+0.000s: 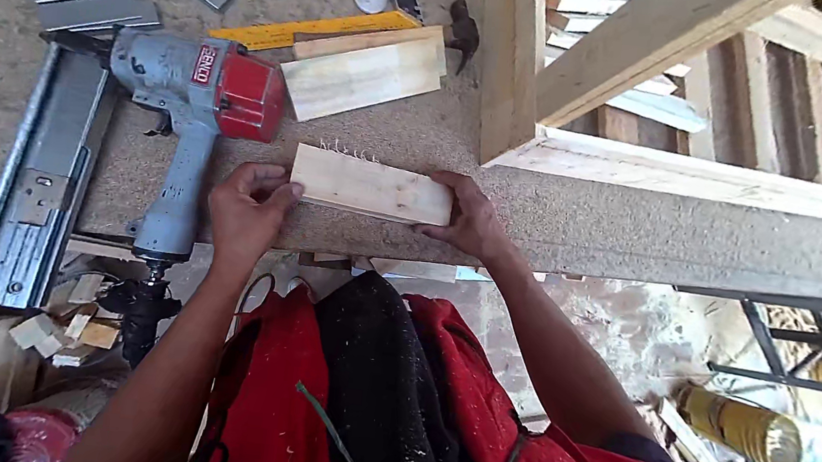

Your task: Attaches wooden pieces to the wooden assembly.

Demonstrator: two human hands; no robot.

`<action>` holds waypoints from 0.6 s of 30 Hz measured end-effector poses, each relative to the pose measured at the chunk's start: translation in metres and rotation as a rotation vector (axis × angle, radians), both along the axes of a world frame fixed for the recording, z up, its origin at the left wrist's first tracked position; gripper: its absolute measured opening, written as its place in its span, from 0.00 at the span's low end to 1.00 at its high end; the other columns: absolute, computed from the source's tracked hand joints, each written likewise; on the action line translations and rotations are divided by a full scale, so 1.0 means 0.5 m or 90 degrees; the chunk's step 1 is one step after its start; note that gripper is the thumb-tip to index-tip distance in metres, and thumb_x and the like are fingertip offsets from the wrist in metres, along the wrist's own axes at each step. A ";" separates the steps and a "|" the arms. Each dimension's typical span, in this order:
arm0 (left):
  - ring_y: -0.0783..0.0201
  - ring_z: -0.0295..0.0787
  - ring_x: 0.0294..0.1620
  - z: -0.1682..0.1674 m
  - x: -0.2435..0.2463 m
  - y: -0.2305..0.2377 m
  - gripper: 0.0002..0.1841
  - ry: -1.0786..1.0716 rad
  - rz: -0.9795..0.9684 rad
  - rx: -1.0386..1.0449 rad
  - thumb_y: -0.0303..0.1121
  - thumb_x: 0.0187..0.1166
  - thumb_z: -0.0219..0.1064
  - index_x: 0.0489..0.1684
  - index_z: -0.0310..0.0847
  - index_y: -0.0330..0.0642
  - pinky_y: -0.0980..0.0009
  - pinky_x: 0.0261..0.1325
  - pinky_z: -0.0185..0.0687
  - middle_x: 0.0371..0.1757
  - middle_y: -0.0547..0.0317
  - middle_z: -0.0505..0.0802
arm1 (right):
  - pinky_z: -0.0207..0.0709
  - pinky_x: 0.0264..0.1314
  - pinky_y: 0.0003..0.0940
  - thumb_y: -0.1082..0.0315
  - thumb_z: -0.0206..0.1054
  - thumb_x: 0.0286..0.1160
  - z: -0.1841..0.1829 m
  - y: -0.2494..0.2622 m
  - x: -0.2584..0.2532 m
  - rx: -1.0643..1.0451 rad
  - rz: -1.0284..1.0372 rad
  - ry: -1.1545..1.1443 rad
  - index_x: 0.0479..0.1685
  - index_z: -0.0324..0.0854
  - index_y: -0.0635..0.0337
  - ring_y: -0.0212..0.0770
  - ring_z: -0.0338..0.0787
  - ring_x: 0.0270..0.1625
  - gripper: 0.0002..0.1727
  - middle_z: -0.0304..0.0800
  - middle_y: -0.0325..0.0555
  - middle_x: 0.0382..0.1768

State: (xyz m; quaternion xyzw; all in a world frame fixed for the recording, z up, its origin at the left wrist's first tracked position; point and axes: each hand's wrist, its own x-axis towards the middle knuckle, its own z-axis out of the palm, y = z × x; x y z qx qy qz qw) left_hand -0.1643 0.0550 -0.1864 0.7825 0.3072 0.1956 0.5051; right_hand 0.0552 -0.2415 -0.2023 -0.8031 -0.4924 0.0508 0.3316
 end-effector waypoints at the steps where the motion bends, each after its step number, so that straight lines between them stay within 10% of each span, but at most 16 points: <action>1: 0.68 0.95 0.46 0.001 0.000 -0.001 0.20 0.001 0.001 0.002 0.38 0.70 0.81 0.56 0.86 0.39 0.64 0.55 0.92 0.46 0.57 0.97 | 0.79 0.77 0.43 0.47 0.91 0.47 -0.002 0.000 0.001 0.005 0.001 0.003 0.75 0.74 0.63 0.46 0.86 0.71 0.51 0.86 0.55 0.67; 13: 0.70 0.94 0.50 0.015 -0.005 -0.007 0.20 0.017 -0.021 0.042 0.38 0.76 0.77 0.62 0.83 0.40 0.67 0.57 0.91 0.51 0.58 0.96 | 0.81 0.74 0.41 0.45 0.90 0.48 -0.002 0.003 0.004 -0.005 -0.002 0.029 0.75 0.74 0.60 0.46 0.86 0.68 0.51 0.84 0.53 0.66; 18: 0.44 0.83 0.67 0.084 -0.065 0.049 0.23 0.051 0.045 0.367 0.44 0.81 0.69 0.67 0.81 0.37 0.48 0.67 0.81 0.65 0.38 0.88 | 0.80 0.76 0.43 0.46 0.90 0.48 0.004 -0.002 0.005 -0.002 0.000 0.045 0.75 0.75 0.60 0.46 0.85 0.70 0.49 0.84 0.54 0.68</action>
